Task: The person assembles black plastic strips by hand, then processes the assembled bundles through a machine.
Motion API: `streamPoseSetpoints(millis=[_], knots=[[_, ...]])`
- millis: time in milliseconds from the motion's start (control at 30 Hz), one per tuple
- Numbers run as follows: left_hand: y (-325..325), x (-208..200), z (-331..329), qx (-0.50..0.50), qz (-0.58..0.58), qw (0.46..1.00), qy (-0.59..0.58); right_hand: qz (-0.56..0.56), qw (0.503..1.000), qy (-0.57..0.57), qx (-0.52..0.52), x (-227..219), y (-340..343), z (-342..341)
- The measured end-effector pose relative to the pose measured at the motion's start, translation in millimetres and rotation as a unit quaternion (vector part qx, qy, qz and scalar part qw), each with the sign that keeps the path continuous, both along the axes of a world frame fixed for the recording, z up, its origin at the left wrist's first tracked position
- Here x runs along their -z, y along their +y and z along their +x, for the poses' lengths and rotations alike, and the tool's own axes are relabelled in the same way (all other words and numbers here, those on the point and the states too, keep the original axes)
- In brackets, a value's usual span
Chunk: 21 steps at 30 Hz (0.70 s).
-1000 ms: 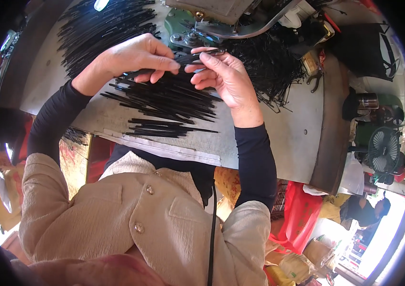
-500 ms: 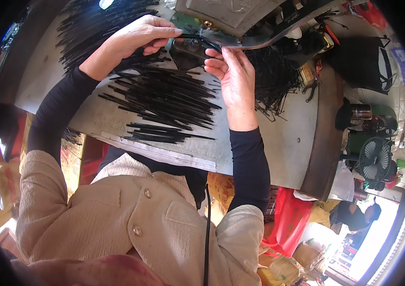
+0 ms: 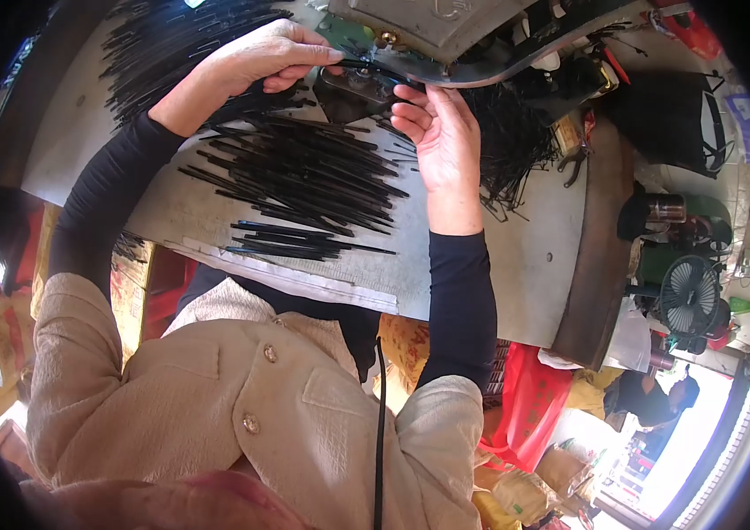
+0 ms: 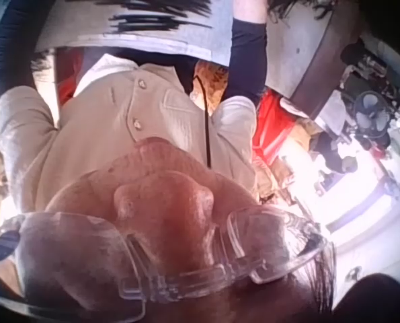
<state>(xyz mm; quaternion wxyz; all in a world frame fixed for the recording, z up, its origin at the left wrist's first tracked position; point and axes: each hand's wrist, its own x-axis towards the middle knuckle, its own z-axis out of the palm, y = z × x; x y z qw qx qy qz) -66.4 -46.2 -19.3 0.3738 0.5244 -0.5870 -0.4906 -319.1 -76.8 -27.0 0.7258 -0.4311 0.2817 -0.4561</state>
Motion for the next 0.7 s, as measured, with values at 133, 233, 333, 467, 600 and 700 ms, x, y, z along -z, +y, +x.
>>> streamPoseSetpoints(millis=[133, 233, 333, 467, 600, 700], knots=[[1.4, 1.1, 0.2, 0.005, -0.032, 0.999, -0.017, 0.0, 1.0, -0.008, 0.007, 4.9, -4.1, -3.8], [3.6, -0.6, -3.6, -0.015, -0.071, 0.996, -0.048, -0.008, 1.0, 0.012, 0.023, 7.1, -4.5, -0.7], [16.4, -19.4, -9.4, -0.004, -0.093, 0.994, -0.06, -0.066, 0.994, 0.04, 0.075, -2.5, 4.1, -4.7], [19.4, -20.1, -0.7, 0.072, -0.074, 0.991, -0.089, -0.227, 0.922, 0.305, 0.07, -20.3, 25.4, 6.8], [32.4, -26.5, -23.3, 0.157, -0.042, 0.974, -0.158, -0.455, 0.788, 0.414, -0.034, -22.5, 48.1, 20.4], [37.4, -26.2, -3.1, 0.09, -0.119, 0.968, -0.202, -0.501, 0.751, 0.429, 0.002, -30.7, 52.5, 18.6]])
